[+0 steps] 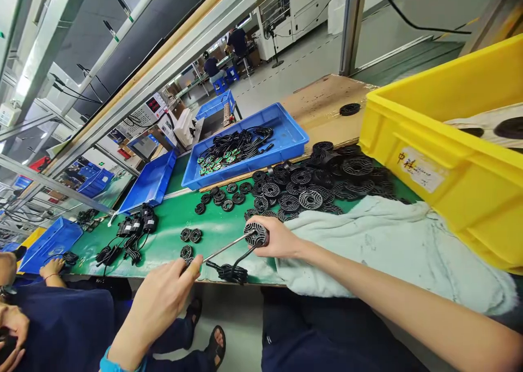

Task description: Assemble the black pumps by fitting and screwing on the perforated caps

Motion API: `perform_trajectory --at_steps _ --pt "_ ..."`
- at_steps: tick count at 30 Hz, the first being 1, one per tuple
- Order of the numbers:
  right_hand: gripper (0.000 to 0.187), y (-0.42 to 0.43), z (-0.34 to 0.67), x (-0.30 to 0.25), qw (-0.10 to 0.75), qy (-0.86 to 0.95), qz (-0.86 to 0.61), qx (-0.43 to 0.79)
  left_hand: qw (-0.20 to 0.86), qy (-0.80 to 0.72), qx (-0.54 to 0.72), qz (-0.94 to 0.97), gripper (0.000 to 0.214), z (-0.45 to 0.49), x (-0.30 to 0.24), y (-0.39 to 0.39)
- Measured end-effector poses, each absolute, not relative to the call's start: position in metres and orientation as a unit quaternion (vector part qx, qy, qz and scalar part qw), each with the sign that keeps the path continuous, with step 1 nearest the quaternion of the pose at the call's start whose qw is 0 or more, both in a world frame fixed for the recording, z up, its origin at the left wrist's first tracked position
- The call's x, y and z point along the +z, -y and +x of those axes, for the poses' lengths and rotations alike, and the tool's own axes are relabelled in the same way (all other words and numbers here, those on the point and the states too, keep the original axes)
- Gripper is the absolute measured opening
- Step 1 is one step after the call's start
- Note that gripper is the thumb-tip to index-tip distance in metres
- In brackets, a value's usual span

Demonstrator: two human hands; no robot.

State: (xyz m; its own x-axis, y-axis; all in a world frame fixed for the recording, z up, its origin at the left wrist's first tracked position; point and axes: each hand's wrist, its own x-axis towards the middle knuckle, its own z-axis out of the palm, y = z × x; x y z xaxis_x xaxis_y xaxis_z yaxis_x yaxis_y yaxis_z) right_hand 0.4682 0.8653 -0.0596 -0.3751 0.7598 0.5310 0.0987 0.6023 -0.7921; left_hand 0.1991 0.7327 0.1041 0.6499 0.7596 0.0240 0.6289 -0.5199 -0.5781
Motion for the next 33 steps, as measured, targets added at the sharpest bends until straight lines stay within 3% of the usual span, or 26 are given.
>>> perform_trajectory --at_steps 15,25,29,33 --pt "0.034 -0.863 0.469 -0.057 0.469 0.772 -0.267 0.336 0.308 0.36 0.137 -0.87 0.039 0.216 0.123 -0.733" --pt "0.033 -0.863 0.47 -0.058 0.468 0.777 -0.243 0.343 0.261 0.4 0.108 -0.872 0.034 0.21 0.11 -0.731" --pt "0.023 -0.86 0.467 -0.062 0.488 0.727 -0.241 0.419 0.173 0.427 0.001 -0.888 0.031 0.208 0.09 -0.73" --pt "0.031 -0.861 0.466 -0.064 0.498 0.713 -0.251 0.425 0.119 0.448 -0.084 -0.882 0.029 0.207 0.073 -0.733"
